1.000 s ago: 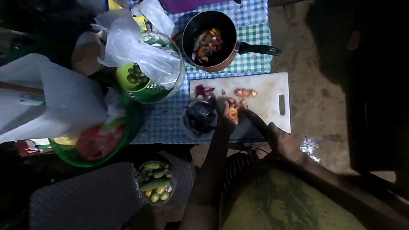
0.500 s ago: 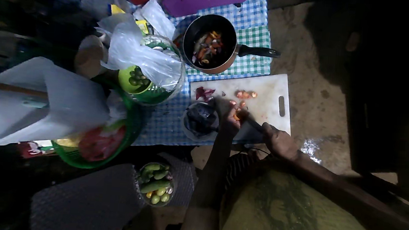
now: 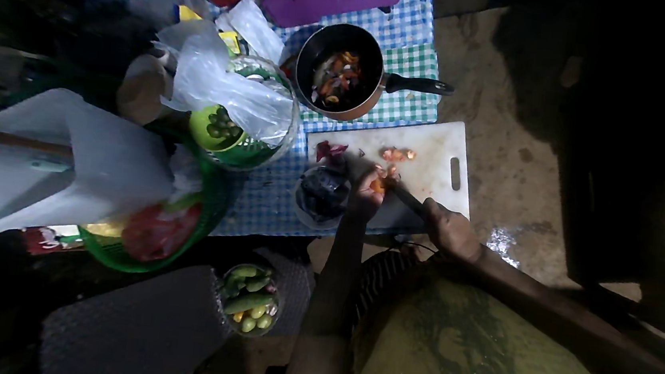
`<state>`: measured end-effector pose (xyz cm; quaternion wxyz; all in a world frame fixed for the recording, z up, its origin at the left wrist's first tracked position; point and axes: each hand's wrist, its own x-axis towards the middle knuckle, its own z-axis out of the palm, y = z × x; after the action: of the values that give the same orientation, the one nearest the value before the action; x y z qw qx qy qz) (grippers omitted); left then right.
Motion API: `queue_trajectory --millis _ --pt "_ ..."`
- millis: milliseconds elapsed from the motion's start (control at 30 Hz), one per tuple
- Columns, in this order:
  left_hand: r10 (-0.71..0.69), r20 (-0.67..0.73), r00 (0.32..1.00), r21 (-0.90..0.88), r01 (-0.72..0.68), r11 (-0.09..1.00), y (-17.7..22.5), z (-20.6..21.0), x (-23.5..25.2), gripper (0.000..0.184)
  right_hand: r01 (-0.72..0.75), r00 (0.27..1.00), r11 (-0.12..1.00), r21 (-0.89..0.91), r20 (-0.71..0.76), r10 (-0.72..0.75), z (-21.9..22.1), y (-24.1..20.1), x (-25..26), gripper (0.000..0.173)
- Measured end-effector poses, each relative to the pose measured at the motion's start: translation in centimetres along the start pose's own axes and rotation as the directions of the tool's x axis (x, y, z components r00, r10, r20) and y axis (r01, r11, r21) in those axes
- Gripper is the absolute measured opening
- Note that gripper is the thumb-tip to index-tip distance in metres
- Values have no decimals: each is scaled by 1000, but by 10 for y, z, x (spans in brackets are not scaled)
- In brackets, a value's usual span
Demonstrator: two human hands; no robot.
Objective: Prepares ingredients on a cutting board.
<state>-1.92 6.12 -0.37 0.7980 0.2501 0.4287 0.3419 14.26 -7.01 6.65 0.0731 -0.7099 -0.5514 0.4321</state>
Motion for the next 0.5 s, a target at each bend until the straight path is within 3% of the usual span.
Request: queue_trajectory --millis 133,333,400,500 --pt "-48 -15 999 34 48 998 8 -5 -5 35 36 998 997 67 47 -39 -5 -4 -2 30" --pt "-56 152 987 199 25 980 -4 -35 10 35 71 997 997 -9 25 -71 -5 -8 5 25" --pt "-76 84 994 259 52 964 6 -23 2 34 81 997 996 -47 12 -80 -4 -9 7 24" --pt "-76 -18 997 204 78 976 10 -9 -2 29 59 998 990 -128 24 -57 -2 -14 8 29"
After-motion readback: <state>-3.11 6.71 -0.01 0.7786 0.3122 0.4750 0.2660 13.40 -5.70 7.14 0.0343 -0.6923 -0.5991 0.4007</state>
